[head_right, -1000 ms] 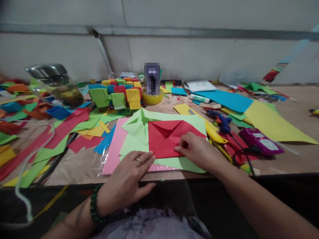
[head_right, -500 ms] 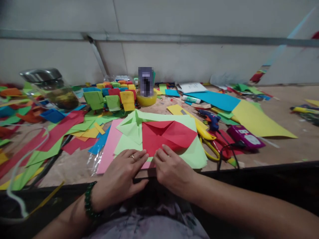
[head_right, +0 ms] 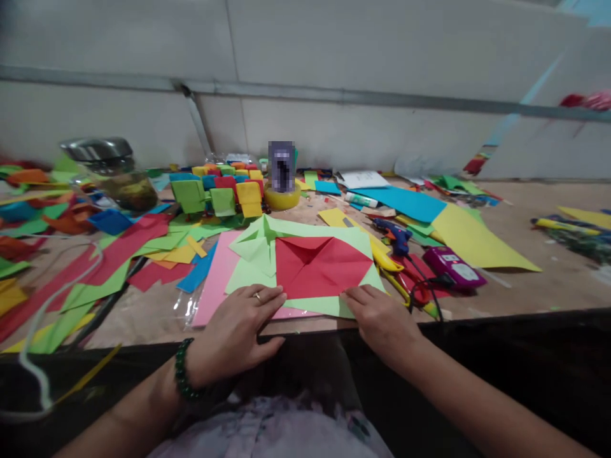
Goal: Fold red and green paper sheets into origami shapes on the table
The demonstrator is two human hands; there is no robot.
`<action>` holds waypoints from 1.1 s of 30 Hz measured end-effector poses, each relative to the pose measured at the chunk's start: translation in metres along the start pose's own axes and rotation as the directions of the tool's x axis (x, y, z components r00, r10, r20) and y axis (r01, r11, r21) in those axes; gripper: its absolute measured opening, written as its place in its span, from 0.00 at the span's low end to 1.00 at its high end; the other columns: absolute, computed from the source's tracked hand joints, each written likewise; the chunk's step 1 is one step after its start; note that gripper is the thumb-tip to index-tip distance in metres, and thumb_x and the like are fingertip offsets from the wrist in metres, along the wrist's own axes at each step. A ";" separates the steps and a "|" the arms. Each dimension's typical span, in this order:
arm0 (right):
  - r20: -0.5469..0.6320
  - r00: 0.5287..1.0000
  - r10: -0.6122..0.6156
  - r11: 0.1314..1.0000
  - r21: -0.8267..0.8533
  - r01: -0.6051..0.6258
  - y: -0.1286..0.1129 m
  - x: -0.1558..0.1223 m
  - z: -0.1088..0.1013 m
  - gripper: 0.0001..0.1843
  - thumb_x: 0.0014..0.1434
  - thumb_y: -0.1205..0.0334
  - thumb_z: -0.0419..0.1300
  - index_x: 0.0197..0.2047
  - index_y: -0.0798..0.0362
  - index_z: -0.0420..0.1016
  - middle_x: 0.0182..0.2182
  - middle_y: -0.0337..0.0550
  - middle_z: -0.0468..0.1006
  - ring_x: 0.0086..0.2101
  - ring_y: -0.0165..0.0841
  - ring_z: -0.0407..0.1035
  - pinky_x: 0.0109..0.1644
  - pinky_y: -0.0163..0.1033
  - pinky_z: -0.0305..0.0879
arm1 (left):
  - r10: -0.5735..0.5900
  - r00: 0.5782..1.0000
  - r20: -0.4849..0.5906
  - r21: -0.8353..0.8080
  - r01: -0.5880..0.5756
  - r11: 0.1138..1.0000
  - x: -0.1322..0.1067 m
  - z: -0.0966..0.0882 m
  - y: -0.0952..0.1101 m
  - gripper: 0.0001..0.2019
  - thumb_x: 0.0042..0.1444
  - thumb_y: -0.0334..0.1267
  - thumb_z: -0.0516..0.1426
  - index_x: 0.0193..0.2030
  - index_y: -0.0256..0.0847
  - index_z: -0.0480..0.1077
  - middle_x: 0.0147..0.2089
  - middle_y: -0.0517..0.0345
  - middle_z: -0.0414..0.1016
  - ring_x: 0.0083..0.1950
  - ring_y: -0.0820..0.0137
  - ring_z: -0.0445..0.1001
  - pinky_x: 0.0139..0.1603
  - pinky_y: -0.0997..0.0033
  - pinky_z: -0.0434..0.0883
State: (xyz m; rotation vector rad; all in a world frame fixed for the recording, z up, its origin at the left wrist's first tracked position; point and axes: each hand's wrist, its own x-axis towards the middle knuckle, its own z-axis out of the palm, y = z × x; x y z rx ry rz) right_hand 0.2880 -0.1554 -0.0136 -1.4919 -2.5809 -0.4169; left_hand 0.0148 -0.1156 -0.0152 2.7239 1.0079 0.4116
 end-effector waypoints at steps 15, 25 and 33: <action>0.082 0.993 -0.090 0.993 0.086 0.083 -0.011 0.025 -0.008 0.17 0.56 0.76 0.51 0.43 0.57 0.78 0.42 0.51 0.80 0.41 0.40 0.72 0.44 0.44 0.69 | -0.002 0.999 -0.033 0.022 0.003 1.000 0.002 -0.002 0.005 0.26 0.52 0.54 0.61 0.54 0.41 0.69 0.56 0.48 0.73 0.53 0.55 0.70 0.56 0.51 0.65; -0.066 0.997 -0.044 0.997 -0.063 0.040 0.049 0.001 0.016 0.19 0.55 0.79 0.52 0.42 0.54 0.78 0.37 0.48 0.81 0.38 0.37 0.73 0.45 0.42 0.66 | 0.028 0.995 0.099 -0.075 -0.021 0.997 0.013 -0.002 -0.007 0.34 0.57 0.63 0.53 0.64 0.44 0.63 0.66 0.44 0.64 0.66 0.51 0.61 0.66 0.38 0.51; -0.042 0.998 -0.045 0.996 -0.081 0.042 0.041 -0.001 0.019 0.11 0.55 0.77 0.57 0.35 0.53 0.76 0.30 0.43 0.79 0.31 0.34 0.70 0.35 0.37 0.59 | -0.058 0.997 0.056 0.033 0.056 0.998 0.008 0.001 -0.010 0.36 0.59 0.64 0.49 0.66 0.42 0.60 0.69 0.45 0.58 0.69 0.50 0.56 0.68 0.35 0.48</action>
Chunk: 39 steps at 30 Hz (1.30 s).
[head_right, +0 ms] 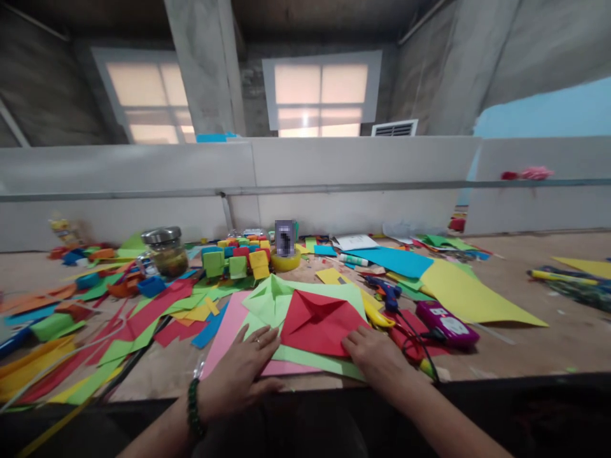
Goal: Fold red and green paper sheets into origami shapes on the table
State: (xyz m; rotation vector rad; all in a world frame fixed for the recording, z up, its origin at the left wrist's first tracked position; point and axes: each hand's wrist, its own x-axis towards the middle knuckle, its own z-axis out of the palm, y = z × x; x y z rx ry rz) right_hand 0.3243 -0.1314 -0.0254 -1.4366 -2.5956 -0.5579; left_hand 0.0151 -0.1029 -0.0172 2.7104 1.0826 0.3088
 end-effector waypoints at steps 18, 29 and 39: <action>0.101 0.973 0.209 0.860 0.455 -0.232 -0.048 0.051 -0.052 0.17 0.65 0.50 0.53 0.49 0.48 0.75 0.47 0.46 0.78 0.46 0.38 0.70 0.49 0.41 0.65 | -0.027 0.997 -0.073 -0.002 0.027 1.000 0.003 0.018 0.016 0.30 0.62 0.59 0.47 0.63 0.44 0.63 0.65 0.46 0.65 0.65 0.54 0.63 0.67 0.38 0.53; 0.313 0.915 0.254 0.852 0.376 -0.364 -0.040 0.025 -0.040 0.30 0.62 0.44 0.54 0.60 0.53 0.70 0.61 0.54 0.67 0.60 0.50 0.59 0.63 0.55 0.55 | 0.026 1.000 -0.010 0.015 -0.025 1.000 0.007 0.019 0.020 0.33 0.60 0.65 0.40 0.65 0.51 0.62 0.67 0.42 0.62 0.69 0.50 0.58 0.67 0.36 0.51; 0.346 0.932 0.106 0.865 0.429 -0.258 -0.057 0.011 -0.043 0.26 0.54 0.71 0.58 0.57 0.52 0.73 0.56 0.51 0.73 0.56 0.44 0.65 0.60 0.50 0.61 | -0.027 0.994 -0.110 0.047 0.032 0.998 0.017 0.013 0.018 0.28 0.62 0.59 0.48 0.58 0.39 0.67 0.59 0.43 0.68 0.60 0.53 0.65 0.61 0.48 0.63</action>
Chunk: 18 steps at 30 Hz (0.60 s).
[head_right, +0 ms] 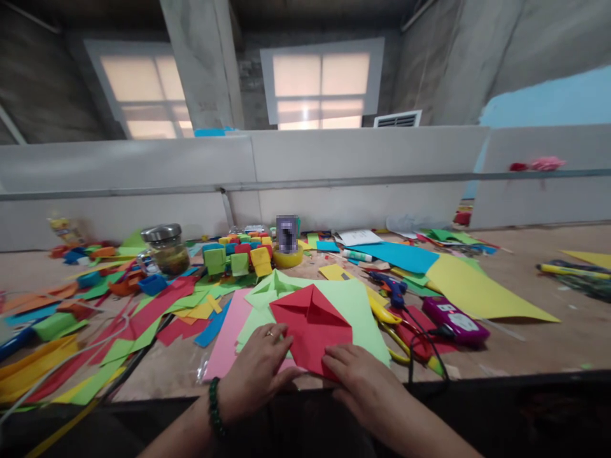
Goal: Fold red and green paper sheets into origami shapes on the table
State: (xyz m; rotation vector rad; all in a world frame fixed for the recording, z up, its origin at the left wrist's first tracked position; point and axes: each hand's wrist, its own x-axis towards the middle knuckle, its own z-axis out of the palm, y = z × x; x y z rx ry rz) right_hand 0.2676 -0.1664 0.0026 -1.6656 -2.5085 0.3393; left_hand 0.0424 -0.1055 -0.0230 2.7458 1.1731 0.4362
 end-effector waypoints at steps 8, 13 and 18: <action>-0.127 0.985 -0.113 0.993 -0.053 0.107 0.001 0.000 0.008 0.27 0.50 0.77 0.56 0.52 0.48 0.75 0.45 0.45 0.79 0.45 0.39 0.71 0.50 0.44 0.68 | 0.059 0.997 0.043 -0.051 -0.056 0.997 -0.025 0.008 0.004 0.28 0.63 0.59 0.47 0.65 0.50 0.61 0.66 0.45 0.63 0.66 0.53 0.60 0.66 0.39 0.54; -0.166 0.970 -0.180 0.975 0.097 0.198 0.018 -0.005 0.002 0.20 0.57 0.74 0.51 0.44 0.49 0.80 0.47 0.47 0.79 0.49 0.36 0.72 0.53 0.41 0.67 | 0.063 0.997 0.037 -0.073 -0.060 0.996 -0.028 0.003 0.005 0.28 0.62 0.58 0.50 0.63 0.47 0.63 0.63 0.46 0.66 0.63 0.54 0.63 0.64 0.44 0.59; -0.105 0.987 -0.121 0.921 0.359 0.151 0.038 0.003 -0.008 0.13 0.61 0.65 0.53 0.41 0.51 0.80 0.47 0.49 0.79 0.51 0.37 0.71 0.56 0.45 0.65 | 0.094 0.996 0.008 -0.061 -0.093 0.994 -0.030 0.004 0.004 0.26 0.62 0.52 0.53 0.62 0.39 0.64 0.60 0.46 0.69 0.60 0.54 0.64 0.64 0.44 0.59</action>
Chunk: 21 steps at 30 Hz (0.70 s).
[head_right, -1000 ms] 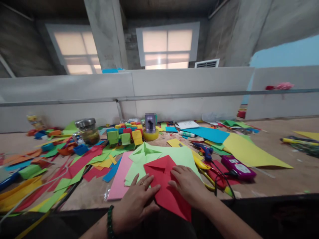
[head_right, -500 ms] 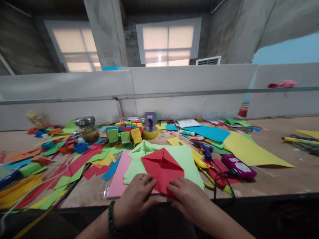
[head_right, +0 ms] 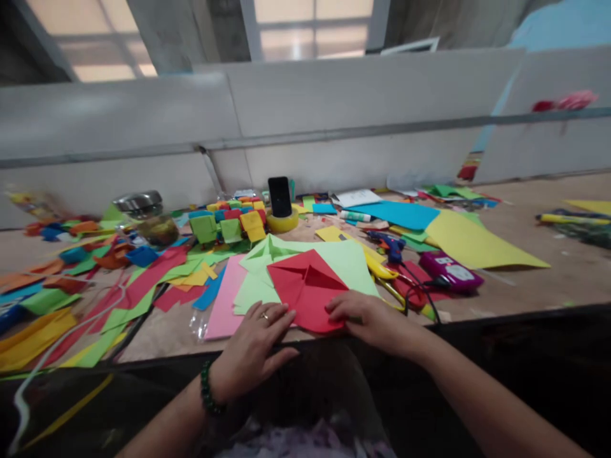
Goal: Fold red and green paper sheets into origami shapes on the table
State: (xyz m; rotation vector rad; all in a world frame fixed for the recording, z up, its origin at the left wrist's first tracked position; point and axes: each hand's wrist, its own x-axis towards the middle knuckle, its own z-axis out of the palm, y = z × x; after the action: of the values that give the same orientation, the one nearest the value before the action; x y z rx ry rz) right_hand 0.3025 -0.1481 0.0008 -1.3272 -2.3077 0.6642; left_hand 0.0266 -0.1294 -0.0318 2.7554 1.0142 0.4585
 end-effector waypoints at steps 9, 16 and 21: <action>-0.073 0.959 0.272 0.960 0.088 -0.266 0.009 0.035 -0.006 0.17 0.59 0.49 0.58 0.32 0.53 0.79 0.31 0.42 0.81 0.33 0.34 0.73 0.38 0.37 0.65 | 0.059 0.993 -0.105 -0.077 -0.067 0.995 -0.006 0.006 -0.006 0.23 0.61 0.46 0.56 0.59 0.35 0.66 0.59 0.45 0.70 0.61 0.55 0.63 0.60 0.52 0.67; -0.245 0.920 0.306 0.923 -0.162 -0.350 0.017 0.047 0.009 0.16 0.59 0.46 0.59 0.30 0.49 0.79 0.27 0.38 0.80 0.28 0.32 0.71 0.31 0.35 0.60 | 0.067 0.989 -0.135 -0.098 -0.081 0.992 -0.006 0.004 -0.005 0.25 0.58 0.46 0.58 0.58 0.32 0.67 0.57 0.43 0.72 0.56 0.55 0.66 0.57 0.52 0.69; -0.328 0.928 0.176 0.807 -0.492 -0.327 0.007 0.046 0.019 0.17 0.63 0.48 0.57 0.31 0.50 0.78 0.29 0.39 0.80 0.29 0.32 0.71 0.29 0.35 0.54 | 0.077 0.984 -0.158 -0.122 -0.097 0.988 -0.008 0.006 -0.006 0.25 0.57 0.45 0.58 0.57 0.31 0.69 0.58 0.42 0.71 0.58 0.55 0.64 0.59 0.54 0.69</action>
State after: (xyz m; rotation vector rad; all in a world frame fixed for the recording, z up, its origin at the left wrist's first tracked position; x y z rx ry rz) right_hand 0.2750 -0.1084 -0.0134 -1.8686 -2.1840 -0.1317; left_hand 0.0200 -0.1305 -0.0411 2.6897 0.8641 0.7324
